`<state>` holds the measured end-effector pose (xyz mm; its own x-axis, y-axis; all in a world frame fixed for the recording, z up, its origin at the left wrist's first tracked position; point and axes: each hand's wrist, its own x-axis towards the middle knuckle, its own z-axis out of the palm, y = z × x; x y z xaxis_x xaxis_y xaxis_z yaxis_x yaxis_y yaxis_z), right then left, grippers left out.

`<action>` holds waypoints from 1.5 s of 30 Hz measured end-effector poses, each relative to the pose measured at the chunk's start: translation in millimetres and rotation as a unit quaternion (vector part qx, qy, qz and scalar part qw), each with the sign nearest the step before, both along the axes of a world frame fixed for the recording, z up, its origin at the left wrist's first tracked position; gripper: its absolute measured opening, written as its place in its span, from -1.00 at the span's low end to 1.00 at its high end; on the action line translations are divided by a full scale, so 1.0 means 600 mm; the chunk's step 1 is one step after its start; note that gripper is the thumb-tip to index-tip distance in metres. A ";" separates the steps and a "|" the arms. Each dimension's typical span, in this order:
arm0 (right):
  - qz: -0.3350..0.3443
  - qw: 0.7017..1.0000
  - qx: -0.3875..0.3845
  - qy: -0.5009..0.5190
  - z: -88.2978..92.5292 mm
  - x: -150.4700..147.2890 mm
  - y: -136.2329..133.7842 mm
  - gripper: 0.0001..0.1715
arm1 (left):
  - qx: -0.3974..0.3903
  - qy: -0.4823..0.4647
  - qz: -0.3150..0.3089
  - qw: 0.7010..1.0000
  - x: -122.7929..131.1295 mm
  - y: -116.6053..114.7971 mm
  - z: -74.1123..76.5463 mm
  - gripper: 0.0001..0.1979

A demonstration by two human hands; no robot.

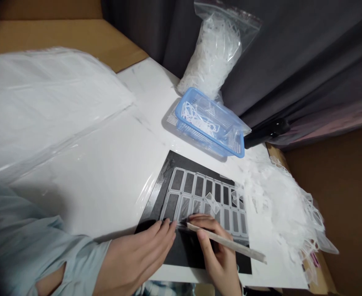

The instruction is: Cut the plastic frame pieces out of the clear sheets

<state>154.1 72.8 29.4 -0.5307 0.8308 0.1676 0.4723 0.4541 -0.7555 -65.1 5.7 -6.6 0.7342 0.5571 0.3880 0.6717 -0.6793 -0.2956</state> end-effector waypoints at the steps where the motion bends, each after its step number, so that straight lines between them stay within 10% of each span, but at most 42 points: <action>1: 0.001 1.000 0.001 -0.001 0.000 0.000 -0.001 -0.79 | 0.000 -0.014 0.002 1.000 0.001 0.000 -0.001 -0.53; 17: 0.105 0.978 0.152 -0.101 -0.008 -0.010 -0.017 -0.67 | -0.026 -0.054 -0.033 0.998 -0.011 0.012 0.021 -0.59; 26: -0.003 0.964 0.209 -0.164 -0.011 0.007 -0.003 -0.58 | -0.012 -0.064 -0.033 0.997 -0.003 0.010 0.011 -0.58; 35: -0.314 0.871 0.332 -0.178 0.003 0.078 0.054 -0.60 | -0.006 -0.068 -0.038 0.997 0.004 0.009 -0.004 -0.58; 45: -0.098 0.988 0.104 -0.055 0.002 0.054 0.007 -0.76 | -0.051 0.002 -0.045 0.998 -0.022 0.015 0.042 -0.59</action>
<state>186.6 77.1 30.4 -0.3876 0.8728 0.2967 0.6405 0.4865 -0.5942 -78.3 14.7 18.4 0.7846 0.5253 0.3294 0.6055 -0.7634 -0.2249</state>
